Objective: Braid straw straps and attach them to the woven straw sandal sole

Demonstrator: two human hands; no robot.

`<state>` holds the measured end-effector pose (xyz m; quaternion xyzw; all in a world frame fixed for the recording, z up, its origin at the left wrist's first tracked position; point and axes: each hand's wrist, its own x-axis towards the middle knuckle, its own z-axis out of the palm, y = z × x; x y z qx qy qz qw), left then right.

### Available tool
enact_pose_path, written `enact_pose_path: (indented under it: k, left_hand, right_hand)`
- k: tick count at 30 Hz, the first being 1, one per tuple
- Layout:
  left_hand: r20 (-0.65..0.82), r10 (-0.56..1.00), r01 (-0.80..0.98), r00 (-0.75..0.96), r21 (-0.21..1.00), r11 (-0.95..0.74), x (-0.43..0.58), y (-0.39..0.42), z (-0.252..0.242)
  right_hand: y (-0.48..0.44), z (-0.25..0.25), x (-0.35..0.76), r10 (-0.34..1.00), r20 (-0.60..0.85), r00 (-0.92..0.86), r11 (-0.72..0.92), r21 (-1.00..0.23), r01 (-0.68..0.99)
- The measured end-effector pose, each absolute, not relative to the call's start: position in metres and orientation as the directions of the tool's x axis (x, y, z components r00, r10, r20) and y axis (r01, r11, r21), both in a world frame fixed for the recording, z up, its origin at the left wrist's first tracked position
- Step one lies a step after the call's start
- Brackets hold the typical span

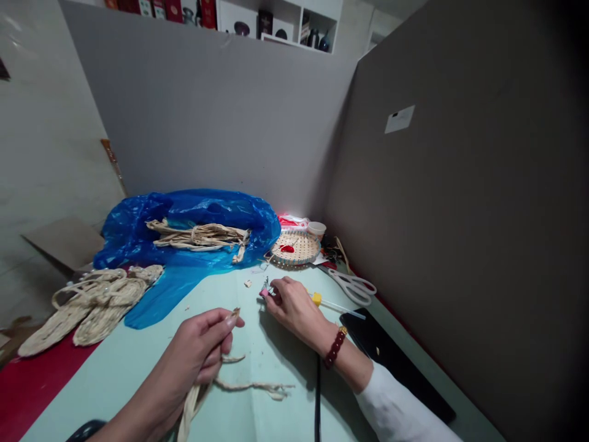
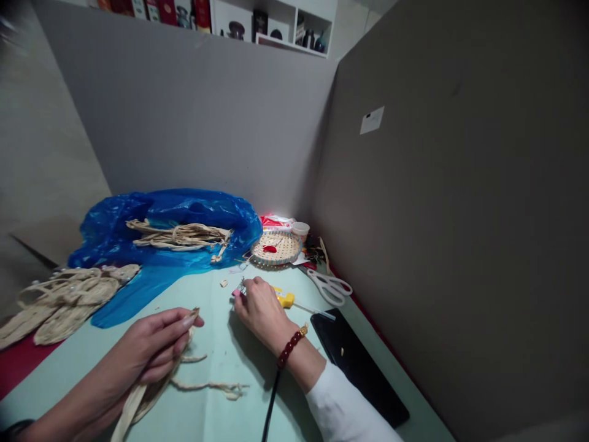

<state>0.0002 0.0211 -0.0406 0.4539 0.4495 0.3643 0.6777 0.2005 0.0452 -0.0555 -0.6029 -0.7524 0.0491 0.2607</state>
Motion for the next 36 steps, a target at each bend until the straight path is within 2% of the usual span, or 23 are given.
enact_pose_path:
  k: [12,19,22,29,36]
  left_hand:
    - [-0.235,0.934,0.206,0.269,0.961,0.183,0.034,0.071,-0.027]
    - [-0.241,0.946,0.414,0.214,0.900,0.136,0.044,0.098,-0.041]
    - [-0.253,0.948,0.451,0.194,0.881,0.143,0.048,0.109,-0.047]
    - [-0.309,0.930,0.385,0.200,0.898,0.216,0.061,0.111,-0.046]
    - [-0.261,0.932,0.073,0.250,0.965,0.251,0.044,0.063,-0.010]
  right_hand:
    - [0.050,-0.044,0.214,0.906,0.407,-0.114,0.318,-0.478,0.819]
    - [0.051,-0.046,0.214,0.907,0.406,-0.114,0.323,-0.495,0.807]
    - [0.052,-0.046,0.214,0.906,0.409,-0.109,0.321,-0.496,0.807]
    - [0.053,-0.050,0.216,0.912,0.397,-0.108,0.296,-0.452,0.842]
    - [0.047,-0.064,0.205,0.914,0.346,-0.214,0.334,-0.340,0.879]
